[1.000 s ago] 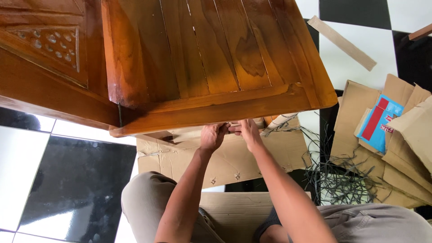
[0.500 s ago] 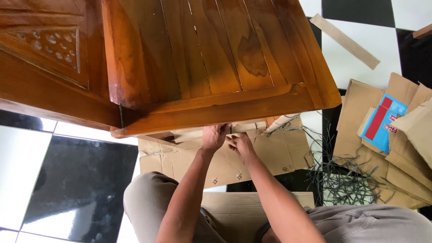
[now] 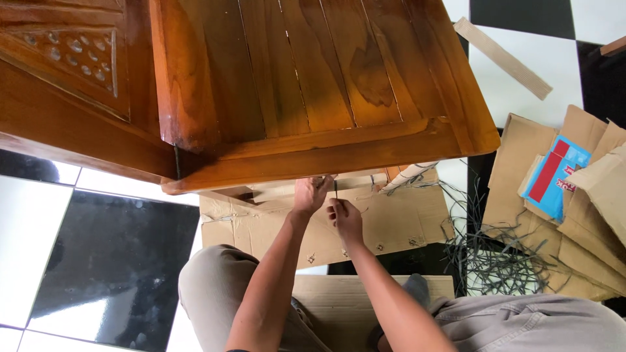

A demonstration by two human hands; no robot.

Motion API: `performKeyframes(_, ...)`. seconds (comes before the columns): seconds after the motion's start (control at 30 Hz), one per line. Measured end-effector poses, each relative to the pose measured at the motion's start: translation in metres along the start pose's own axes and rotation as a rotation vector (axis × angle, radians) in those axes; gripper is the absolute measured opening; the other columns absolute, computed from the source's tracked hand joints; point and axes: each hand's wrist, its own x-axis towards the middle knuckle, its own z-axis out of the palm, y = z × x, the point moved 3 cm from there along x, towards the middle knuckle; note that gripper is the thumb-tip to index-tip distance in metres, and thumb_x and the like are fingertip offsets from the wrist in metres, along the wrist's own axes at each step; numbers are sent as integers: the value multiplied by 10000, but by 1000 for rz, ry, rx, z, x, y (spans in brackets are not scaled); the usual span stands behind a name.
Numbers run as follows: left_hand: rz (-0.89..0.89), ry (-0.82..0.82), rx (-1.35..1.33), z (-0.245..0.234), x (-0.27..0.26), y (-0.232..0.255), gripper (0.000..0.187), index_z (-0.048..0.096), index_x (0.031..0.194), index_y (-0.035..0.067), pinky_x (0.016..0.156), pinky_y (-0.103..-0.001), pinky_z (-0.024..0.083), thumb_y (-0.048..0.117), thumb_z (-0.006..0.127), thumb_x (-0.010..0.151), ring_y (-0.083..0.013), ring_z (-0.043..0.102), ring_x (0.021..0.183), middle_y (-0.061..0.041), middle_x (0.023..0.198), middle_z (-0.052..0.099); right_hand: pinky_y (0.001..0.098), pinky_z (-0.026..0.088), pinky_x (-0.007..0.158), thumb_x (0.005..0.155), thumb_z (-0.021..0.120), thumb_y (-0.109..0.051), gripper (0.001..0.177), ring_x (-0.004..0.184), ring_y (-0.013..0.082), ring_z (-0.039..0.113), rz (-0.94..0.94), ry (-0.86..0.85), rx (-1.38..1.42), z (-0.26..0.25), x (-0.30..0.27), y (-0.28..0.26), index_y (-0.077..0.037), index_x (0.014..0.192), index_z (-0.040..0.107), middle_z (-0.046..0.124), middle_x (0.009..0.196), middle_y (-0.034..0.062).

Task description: The person wraps a wooden chair leg with cardboard and secures it with plastic ties for protection.

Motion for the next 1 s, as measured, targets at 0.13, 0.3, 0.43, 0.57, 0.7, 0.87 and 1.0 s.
performKeyframes(0.13, -113, 26, -120, 28, -4, -47, 621, 494, 400, 122, 543, -260, 455, 375, 717, 921, -200, 479, 376, -55, 359, 438, 239, 508, 578, 994, 640, -359, 291, 662, 134, 687, -38, 21, -98, -11, -9, -2, -133, 1120, 775, 785, 856, 80)
performKeyframes(0.3, -162, -13, -347, 25, -9, -51, 213, 789, 862, 121, 933, -460, 508, 325, 777, 919, -347, 716, 840, -111, 778, 727, 319, 532, 638, 957, 684, -368, 210, 651, 203, 691, -173, 77, -353, -21, -28, -25, -200, 981, 808, 761, 728, 37)
performKeyframes(0.43, -121, -5, -408, 35, -13, -45, 192, 786, 809, 145, 1035, -435, 465, 296, 771, 928, -289, 727, 874, -88, 817, 760, 430, 564, 690, 963, 671, -326, 161, 785, 345, 741, -288, 129, -486, -24, -36, -31, -215, 969, 789, 769, 799, 101)
performKeyframes(0.57, 58, -24, -303, 49, -19, -52, 176, 706, 836, 124, 1116, -502, 363, 245, 745, 958, -318, 728, 949, -89, 862, 766, 506, 564, 730, 986, 629, -290, 118, 847, 418, 731, -371, 141, -564, -34, -33, -17, -226, 982, 728, 758, 834, 154)
performKeyframes(0.7, 20, -97, -308, 47, -18, -59, 113, 715, 863, 149, 1139, -513, 334, 221, 728, 949, -338, 720, 954, -83, 867, 758, 558, 542, 688, 956, 636, -194, 51, 801, 450, 718, -571, 110, -577, -38, -37, -25, -188, 942, 685, 740, 819, 178)
performKeyframes(0.87, 8, -150, -249, 42, -16, -52, 66, 758, 867, 175, 1147, -525, 317, 228, 765, 905, -318, 725, 933, -64, 867, 764, 443, 578, 670, 912, 738, -217, 40, 778, 344, 737, -730, 233, -543, -38, -48, -50, -215, 881, 713, 734, 781, 102)
performKeyframes(1.0, -73, -187, -230, 35, -16, -41, 61, 805, 914, 224, 1181, -459, 303, 259, 785, 867, -273, 739, 928, -25, 827, 772, 374, 587, 694, 868, 823, -219, 96, 785, 301, 736, -844, 315, -409, -40, -38, -55, -181, 858, 736, 721, 798, 69)
